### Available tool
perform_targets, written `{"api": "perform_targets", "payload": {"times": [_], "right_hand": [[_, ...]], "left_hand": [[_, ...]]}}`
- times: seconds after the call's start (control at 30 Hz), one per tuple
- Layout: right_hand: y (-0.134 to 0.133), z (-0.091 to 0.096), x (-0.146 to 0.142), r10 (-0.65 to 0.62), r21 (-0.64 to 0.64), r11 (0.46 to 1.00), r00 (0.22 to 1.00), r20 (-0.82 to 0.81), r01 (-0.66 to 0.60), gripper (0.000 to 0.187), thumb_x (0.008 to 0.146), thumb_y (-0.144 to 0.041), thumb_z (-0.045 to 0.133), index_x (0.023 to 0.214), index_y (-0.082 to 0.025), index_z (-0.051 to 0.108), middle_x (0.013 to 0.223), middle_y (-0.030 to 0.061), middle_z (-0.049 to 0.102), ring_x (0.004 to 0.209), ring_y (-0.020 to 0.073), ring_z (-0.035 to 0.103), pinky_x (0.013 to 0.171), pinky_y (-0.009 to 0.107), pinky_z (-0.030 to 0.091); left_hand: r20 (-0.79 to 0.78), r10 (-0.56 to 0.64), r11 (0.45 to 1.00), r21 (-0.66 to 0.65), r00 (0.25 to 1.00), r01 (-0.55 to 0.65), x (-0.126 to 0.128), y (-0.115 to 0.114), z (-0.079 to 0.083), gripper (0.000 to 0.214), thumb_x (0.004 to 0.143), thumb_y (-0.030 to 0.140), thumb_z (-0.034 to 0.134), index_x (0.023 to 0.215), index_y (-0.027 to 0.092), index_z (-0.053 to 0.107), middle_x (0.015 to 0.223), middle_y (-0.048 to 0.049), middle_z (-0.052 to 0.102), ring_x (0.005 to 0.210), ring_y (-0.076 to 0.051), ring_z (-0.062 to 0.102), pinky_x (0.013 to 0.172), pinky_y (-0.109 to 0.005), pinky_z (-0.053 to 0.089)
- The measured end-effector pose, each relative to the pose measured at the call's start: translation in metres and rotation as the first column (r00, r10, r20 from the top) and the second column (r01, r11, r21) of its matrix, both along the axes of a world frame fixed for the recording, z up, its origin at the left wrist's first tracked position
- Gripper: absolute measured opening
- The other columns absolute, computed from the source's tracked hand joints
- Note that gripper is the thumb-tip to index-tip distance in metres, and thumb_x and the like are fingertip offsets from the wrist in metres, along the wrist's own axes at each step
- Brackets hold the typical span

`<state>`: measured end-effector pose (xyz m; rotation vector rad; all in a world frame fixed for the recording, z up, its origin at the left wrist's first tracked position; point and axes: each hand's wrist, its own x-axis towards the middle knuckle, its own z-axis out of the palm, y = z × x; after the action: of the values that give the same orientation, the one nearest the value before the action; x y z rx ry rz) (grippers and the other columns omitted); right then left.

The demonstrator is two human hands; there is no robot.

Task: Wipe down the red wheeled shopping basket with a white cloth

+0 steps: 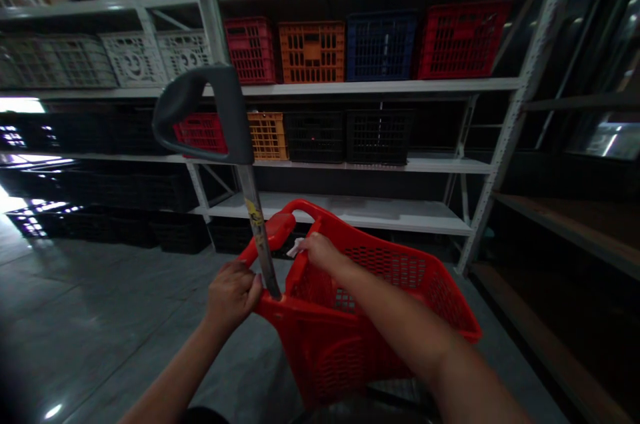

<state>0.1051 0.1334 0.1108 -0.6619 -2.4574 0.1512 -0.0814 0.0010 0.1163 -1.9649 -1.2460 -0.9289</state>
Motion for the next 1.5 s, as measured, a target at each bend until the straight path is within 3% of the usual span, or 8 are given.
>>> {"api": "perform_targets", "payload": {"times": [0.23, 0.47, 0.63, 0.83, 1.0, 1.23, 1.4, 1.5], "right_hand": [[-0.09, -0.01, 0.007, 0.076, -0.258, 0.961, 0.992, -0.097, -0.099, 0.032, 0.079, -0.007, 0.041, 0.093, -0.022, 0.066, 0.084, -0.0011, 0.068, 0.076, 0.0106, 0.061, 0.066, 0.017, 0.041], [-0.042, 0.0, 0.0, -0.09, -0.027, 0.996, 0.992, -0.087, 0.088, 0.02, 0.075, -0.013, 0.053, 0.086, -0.019, 0.069, 0.083, 0.0037, 0.068, 0.075, 0.0141, 0.06, 0.069, 0.02, 0.04], [-0.01, 0.001, 0.001, -0.185, -0.041, 0.983, 0.976, -0.116, 0.181, 0.023, 0.076, -0.014, 0.052, 0.091, -0.019, 0.068, 0.082, 0.004, 0.069, 0.072, 0.014, 0.059, 0.067, 0.021, 0.041], [-0.052, -0.006, 0.014, -0.077, -0.223, 0.973, 0.991, -0.107, 0.052, 0.033, 0.073, -0.005, 0.049, 0.092, -0.023, 0.068, 0.078, 0.0006, 0.069, 0.067, 0.0119, 0.06, 0.06, 0.018, 0.041], [-0.093, 0.0, 0.021, -0.248, -0.423, 0.903, 0.894, -0.374, 0.074, 0.025, 0.077, -0.018, 0.051, 0.098, -0.018, 0.065, 0.092, 0.0037, 0.068, 0.077, 0.0145, 0.062, 0.067, 0.023, 0.045], [-0.13, -0.019, 0.023, -0.339, -0.143, 0.938, 0.921, -0.191, 0.315, 0.018, 0.073, -0.012, 0.058, 0.088, -0.016, 0.067, 0.093, 0.0069, 0.066, 0.086, 0.0154, 0.056, 0.081, 0.027, 0.038], [-0.134, -0.053, 0.086, -0.519, -0.119, 0.853, 0.849, -0.103, 0.508, 0.016, 0.078, -0.012, 0.052, 0.077, -0.018, 0.067, 0.081, 0.0037, 0.066, 0.075, 0.0137, 0.054, 0.07, 0.024, 0.037], [-0.132, -0.058, 0.09, -0.556, -0.122, 0.83, 0.825, -0.101, 0.544, 0.017, 0.08, -0.014, 0.05, 0.077, -0.018, 0.067, 0.079, 0.0044, 0.065, 0.073, 0.0142, 0.054, 0.067, 0.023, 0.036]], "left_hand": [[0.011, 0.014, 1.0, -0.013, 1.0, -0.014, 0.004, 0.005, 0.002, 0.034, 0.076, 0.023, 0.044, 0.045, 0.018, 0.054, 0.049, -0.0014, 0.057, 0.061, -0.015, 0.055, 0.074, -0.031, 0.042], [-0.02, 0.03, 0.999, 0.022, 0.999, -0.03, 0.004, 0.008, 0.001, 0.034, 0.076, 0.024, 0.043, 0.044, 0.019, 0.054, 0.049, -0.0011, 0.058, 0.059, -0.015, 0.055, 0.072, -0.032, 0.042], [-0.043, 0.052, 0.998, 0.024, 0.998, -0.051, 0.002, 0.011, 0.0, 0.033, 0.076, 0.023, 0.043, 0.046, 0.019, 0.055, 0.048, -0.0006, 0.057, 0.059, -0.015, 0.056, 0.074, -0.031, 0.042], [-0.056, 0.083, 0.997, 0.008, 0.995, -0.083, 0.001, 0.018, 0.0, 0.035, 0.077, 0.025, 0.042, 0.046, 0.018, 0.057, 0.048, -0.0021, 0.057, 0.061, -0.016, 0.056, 0.071, -0.031, 0.041], [-0.051, 0.09, 0.996, 0.017, 0.995, -0.089, 0.001, 0.025, -0.001, 0.035, 0.077, 0.027, 0.042, 0.046, 0.018, 0.058, 0.05, -0.0031, 0.058, 0.061, -0.017, 0.056, 0.07, -0.031, 0.041], [-0.065, 0.063, 0.998, 0.03, 0.996, -0.061, 0.001, 0.029, 0.001, 0.035, 0.077, 0.027, 0.042, 0.048, 0.018, 0.06, 0.051, -0.0038, 0.06, 0.063, -0.018, 0.057, 0.07, -0.031, 0.042], [-0.07, 0.084, 0.995, 0.058, 0.994, -0.08, 0.0, 0.029, 0.001, 0.037, 0.077, 0.028, 0.041, 0.048, 0.018, 0.061, 0.053, -0.004, 0.062, 0.063, -0.018, 0.057, 0.069, -0.031, 0.042], [-0.066, 0.093, 0.995, 0.042, 0.993, -0.09, 0.001, 0.031, 0.001, 0.037, 0.076, 0.028, 0.04, 0.045, 0.019, 0.059, 0.051, -0.0035, 0.061, 0.064, -0.018, 0.057, 0.07, -0.03, 0.041]]}}
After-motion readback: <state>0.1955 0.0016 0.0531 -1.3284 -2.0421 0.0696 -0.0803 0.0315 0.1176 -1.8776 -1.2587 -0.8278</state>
